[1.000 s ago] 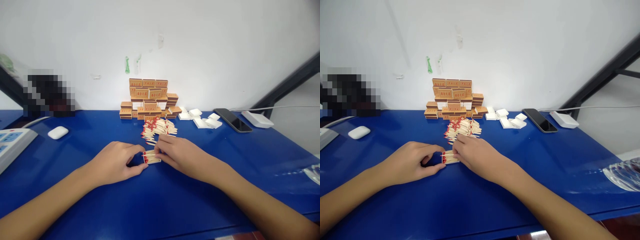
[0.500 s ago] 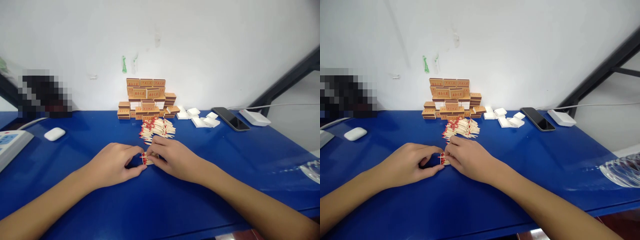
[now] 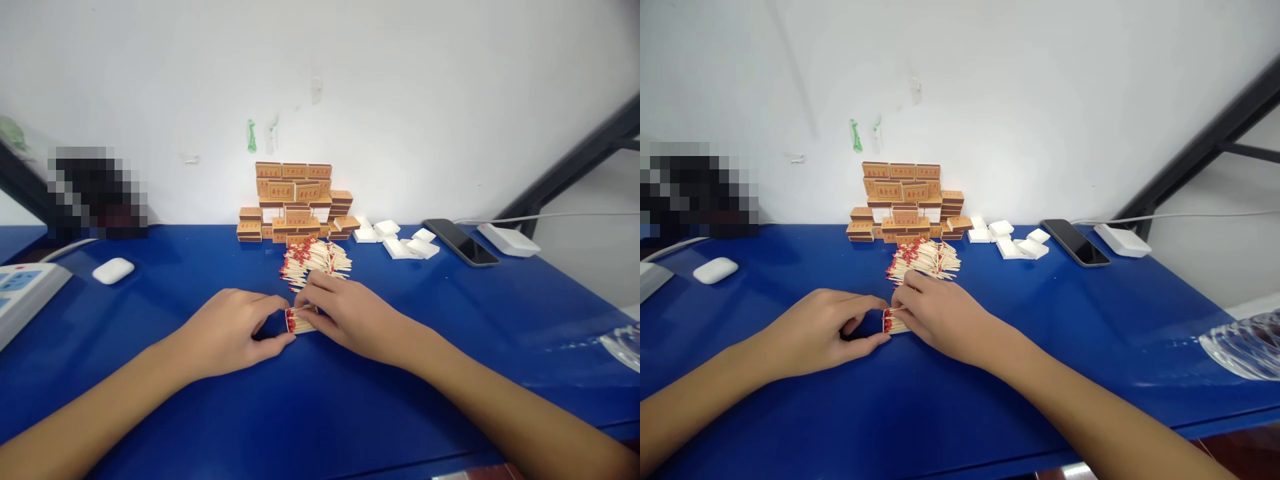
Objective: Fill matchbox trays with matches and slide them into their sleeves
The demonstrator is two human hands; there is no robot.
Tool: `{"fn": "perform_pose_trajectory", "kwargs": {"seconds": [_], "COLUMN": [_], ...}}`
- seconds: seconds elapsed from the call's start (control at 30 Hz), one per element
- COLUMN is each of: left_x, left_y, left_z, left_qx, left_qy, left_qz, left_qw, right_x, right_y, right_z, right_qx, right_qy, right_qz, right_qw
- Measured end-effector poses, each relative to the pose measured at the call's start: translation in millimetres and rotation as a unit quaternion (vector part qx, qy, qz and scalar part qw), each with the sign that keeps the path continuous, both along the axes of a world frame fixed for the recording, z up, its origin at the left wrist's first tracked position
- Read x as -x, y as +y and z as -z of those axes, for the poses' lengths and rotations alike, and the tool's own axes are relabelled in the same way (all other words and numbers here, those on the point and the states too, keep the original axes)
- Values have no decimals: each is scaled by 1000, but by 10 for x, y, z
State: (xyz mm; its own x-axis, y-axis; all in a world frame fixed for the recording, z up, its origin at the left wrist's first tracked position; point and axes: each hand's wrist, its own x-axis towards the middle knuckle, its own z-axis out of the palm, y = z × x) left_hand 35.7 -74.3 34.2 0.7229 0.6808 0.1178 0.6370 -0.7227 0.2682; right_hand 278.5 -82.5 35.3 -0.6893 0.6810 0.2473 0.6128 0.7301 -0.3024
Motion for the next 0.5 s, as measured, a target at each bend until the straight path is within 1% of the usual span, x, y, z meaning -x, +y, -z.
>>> {"fn": "perform_pose_trajectory", "kwargs": {"seconds": [0.1,0.2,0.3,0.4,0.5], "left_x": [5,9,6,-1,-2], "left_y": [2,0,-6,-8,-5], "left_z": [1,6,9,5,3], "left_qx": [2,-2,-5,-2,6], "left_qy": [0,-2,-4,-8,-13], "left_qz": [1,0,0,1,2], "left_qw": [1000,1000,1000,1000,1000], "right_x": [-1,-22,-46,-42,-18], "right_y": [-9,-4,0,-12,-26], "right_z": [-1,2,2,8,23], "right_qx": [18,2,-5,20,44], "right_qy": [-6,-13,12,50,65], "right_qz": [0,4,-3,-13,-10], "right_qw": [1000,1000,1000,998,997]}}
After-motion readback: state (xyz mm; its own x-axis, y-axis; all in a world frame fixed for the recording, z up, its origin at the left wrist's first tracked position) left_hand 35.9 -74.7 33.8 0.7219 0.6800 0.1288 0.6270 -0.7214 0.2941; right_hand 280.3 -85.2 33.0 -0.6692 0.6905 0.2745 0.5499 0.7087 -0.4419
